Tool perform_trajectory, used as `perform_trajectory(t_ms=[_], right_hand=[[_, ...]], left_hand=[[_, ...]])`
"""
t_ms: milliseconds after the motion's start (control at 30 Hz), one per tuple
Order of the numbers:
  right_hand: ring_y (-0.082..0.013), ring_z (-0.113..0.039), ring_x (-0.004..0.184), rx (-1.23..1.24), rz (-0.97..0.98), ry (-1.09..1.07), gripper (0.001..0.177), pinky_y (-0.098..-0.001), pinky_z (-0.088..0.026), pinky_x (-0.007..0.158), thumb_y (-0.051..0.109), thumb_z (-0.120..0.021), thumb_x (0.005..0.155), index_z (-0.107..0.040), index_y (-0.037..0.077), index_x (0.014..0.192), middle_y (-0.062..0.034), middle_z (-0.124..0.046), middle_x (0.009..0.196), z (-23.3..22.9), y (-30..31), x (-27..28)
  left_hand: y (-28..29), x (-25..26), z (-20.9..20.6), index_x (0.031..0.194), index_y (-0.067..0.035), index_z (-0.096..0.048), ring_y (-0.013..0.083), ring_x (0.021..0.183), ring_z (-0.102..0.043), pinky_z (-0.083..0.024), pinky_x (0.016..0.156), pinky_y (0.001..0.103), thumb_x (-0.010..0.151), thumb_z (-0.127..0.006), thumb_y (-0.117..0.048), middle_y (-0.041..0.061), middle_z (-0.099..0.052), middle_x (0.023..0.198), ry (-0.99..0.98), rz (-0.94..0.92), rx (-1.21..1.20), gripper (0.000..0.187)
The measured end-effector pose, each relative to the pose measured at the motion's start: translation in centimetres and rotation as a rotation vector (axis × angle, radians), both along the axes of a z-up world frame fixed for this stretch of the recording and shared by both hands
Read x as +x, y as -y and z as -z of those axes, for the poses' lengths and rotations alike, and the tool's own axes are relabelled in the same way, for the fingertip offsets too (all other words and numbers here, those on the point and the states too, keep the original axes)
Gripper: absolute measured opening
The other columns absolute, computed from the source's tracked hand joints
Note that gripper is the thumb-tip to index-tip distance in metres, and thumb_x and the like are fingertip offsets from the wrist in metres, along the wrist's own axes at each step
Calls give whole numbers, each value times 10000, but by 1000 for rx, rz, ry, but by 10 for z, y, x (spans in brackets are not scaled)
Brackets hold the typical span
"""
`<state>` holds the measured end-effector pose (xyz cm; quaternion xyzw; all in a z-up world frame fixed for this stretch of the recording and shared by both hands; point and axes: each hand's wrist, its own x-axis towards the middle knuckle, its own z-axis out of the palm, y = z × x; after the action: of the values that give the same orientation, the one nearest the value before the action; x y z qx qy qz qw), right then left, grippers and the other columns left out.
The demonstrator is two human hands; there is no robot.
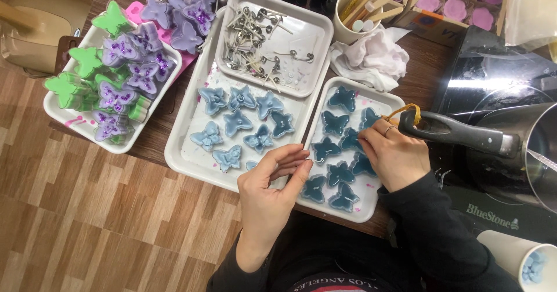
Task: The person attaches metal wick pins to butterfly-shaped blue wax candle pieces on trays, then dips each piece into a pot of melted wax on an induction cooker to coat it, using tweezers to handle the pieces and placing coated pieces back on the trays.
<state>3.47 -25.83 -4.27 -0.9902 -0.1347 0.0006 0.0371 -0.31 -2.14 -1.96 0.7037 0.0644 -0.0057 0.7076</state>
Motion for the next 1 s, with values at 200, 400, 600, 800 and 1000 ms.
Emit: perform_trajectory(t_ms=[200,400,600,800,1000], right_hand=[[-201,-720,678,12,-2,8,148,-332,-586,625,258,-716,931,-772,122,942,6,-726,908,-5,-4,1],[-197,-720,676,-7,3,-18,166,-335,-589,626,275,-711,930,-776,123,946,5,-729,913,-2,-2,1],[-199,-716,669,-25,3,-16,186,-338,-590,632,292,-710,934,-776,119,935,5,-728,910,-1,-2,1],[-197,-717,678,-20,3,2,184,-337,-589,635,289,-710,934,-780,119,939,5,-727,897,-3,-4,1],[-194,-718,672,4,2,-6,172,-333,-588,626,277,-715,936,-782,119,948,3,-727,900,0,-2,1]], left_hand=[[1,1,-2,1179,18,-711,189,981,-805,-655,869,288,897,-766,-46,133,-808,1047,-9,3,0,295],[2,0,-1,1173,15,-712,190,980,-806,-661,865,289,896,-766,-45,132,-807,1049,-4,-7,3,289],[1,-1,-2,1177,16,-708,193,991,-802,-658,872,294,896,-765,-46,135,-805,1050,-2,-8,3,293],[1,0,-2,1176,13,-708,192,991,-804,-658,878,293,900,-764,-51,132,-806,1054,-5,-7,10,289],[1,-1,-2,1176,14,-707,191,991,-802,-658,874,294,902,-763,-51,131,-805,1051,6,-12,14,287]])
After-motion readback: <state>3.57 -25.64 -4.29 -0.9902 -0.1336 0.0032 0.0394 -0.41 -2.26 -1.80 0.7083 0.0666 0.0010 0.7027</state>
